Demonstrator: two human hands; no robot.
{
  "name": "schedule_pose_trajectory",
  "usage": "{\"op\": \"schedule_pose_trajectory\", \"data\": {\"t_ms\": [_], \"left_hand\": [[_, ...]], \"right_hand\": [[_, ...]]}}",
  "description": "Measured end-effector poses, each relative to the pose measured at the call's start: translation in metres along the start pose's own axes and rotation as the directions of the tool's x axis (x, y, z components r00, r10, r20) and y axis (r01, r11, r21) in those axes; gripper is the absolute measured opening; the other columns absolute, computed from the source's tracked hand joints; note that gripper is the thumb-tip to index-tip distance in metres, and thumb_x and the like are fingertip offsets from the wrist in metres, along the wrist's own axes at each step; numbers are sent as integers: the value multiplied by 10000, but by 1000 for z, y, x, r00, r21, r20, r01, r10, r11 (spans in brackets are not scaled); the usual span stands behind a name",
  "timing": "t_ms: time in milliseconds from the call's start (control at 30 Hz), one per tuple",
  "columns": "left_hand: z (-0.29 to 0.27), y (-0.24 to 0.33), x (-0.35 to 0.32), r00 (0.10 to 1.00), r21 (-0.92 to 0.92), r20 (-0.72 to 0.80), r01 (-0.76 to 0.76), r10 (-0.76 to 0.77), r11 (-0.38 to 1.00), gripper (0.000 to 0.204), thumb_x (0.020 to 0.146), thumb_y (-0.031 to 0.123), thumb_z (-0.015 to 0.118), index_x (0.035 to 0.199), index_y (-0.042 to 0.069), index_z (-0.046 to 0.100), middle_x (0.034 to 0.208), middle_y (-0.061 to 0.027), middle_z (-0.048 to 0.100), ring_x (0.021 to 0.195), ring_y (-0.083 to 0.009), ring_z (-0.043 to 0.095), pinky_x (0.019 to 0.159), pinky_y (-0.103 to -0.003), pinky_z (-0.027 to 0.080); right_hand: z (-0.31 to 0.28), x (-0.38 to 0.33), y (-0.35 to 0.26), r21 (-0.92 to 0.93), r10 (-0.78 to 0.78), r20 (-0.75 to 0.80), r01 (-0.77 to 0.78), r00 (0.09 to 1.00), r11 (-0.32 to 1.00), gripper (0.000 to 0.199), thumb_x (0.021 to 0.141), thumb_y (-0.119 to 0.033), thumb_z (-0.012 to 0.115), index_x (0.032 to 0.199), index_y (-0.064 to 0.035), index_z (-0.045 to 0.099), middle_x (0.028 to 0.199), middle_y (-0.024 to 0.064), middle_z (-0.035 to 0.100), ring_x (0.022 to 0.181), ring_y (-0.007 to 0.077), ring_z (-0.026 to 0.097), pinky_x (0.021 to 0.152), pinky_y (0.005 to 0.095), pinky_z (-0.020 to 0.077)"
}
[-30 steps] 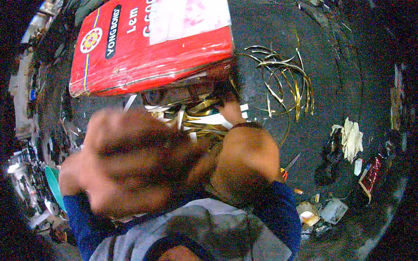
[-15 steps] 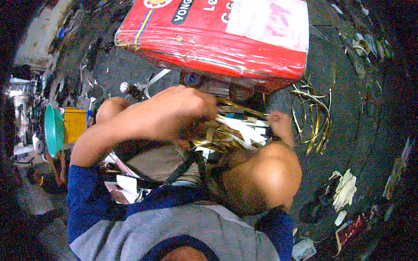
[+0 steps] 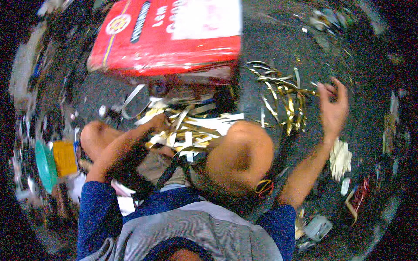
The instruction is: The person sits on the floor and wraps a red box with white tape, repeatedly folding and pressing the tape around the box to secure it.
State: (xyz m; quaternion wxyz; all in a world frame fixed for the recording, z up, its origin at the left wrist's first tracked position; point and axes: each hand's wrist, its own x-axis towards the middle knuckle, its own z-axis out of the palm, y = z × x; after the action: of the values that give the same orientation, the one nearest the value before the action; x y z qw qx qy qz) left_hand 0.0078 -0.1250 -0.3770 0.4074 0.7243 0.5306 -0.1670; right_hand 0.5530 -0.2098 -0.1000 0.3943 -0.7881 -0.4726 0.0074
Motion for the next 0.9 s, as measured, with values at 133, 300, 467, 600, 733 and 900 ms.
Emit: {"op": "schedule_pose_trajectory", "data": {"t_ms": [133, 300, 467, 600, 733, 900], "left_hand": [[15, 10, 28, 995, -303, -98, -23, -7, 953, 376, 761, 219, 826, 1043, 6, 698, 891, -104, 718, 822, -197, 663, 724, -348, 531], [2, 86, -7, 936, -706, -135, -321, 326, 632, 163, 886, 21, 683, 1046, 57, 679, 778, 27, 638, 735, -99, 588, 660, -290, 474], [-115, 239, -159, 913, -805, -108, -313, 393, 504, 176, 939, 59, 664, 1113, 35, 660, 848, 8, 633, 761, -75, 593, 683, -252, 481], [-172, 232, -210, 924, -772, -140, -327, 355, 546, 263, 907, 144, 733, 1121, 15, 650, 938, -19, 652, 742, -66, 598, 587, -208, 452], [-212, 191, -239, 767, -445, -404, -641, 498, 626, 541, 662, 161, 932, 1093, 40, 628, 928, 27, 585, 821, -58, 547, 686, -208, 429], [-275, 82, -246, 750, -282, -588, -542, 304, 792, 292, 805, 230, 835, 937, 61, 637, 804, 28, 609, 656, -45, 525, 561, -223, 392]], "right_hand": [[14, -28, -73, 302, -106, 200, 41, 974, 953, 286, 921, -161, 788, 1170, -35, 724, 983, 69, 748, 910, 130, 687, 828, 289, 555], [13, -67, -150, 613, -533, 399, 215, 746, 760, 292, 860, -80, 794, 1138, -21, 730, 936, 85, 732, 874, 177, 715, 813, 320, 567], [13, -92, -179, 660, -789, 312, 477, 529, 581, 592, 799, -55, 750, 1368, -57, 587, 1191, 197, 613, 1175, 404, 612, 988, 428, 528], [43, -96, -204, 716, -789, 311, 415, 530, 561, 484, 770, -8, 719, 1241, -36, 613, 1025, 172, 602, 1044, 387, 646, 880, 435, 538], [50, -73, -217, 787, -826, 191, 421, 530, 451, 264, 758, -15, 749, 1005, -4, 654, 869, 136, 644, 841, 290, 682, 739, 390, 531], [43, -16, -209, 658, -672, 352, 337, 652, 673, 165, 869, -150, 792, 932, -8, 733, 842, 80, 735, 757, 141, 668, 674, 310, 531]]}}
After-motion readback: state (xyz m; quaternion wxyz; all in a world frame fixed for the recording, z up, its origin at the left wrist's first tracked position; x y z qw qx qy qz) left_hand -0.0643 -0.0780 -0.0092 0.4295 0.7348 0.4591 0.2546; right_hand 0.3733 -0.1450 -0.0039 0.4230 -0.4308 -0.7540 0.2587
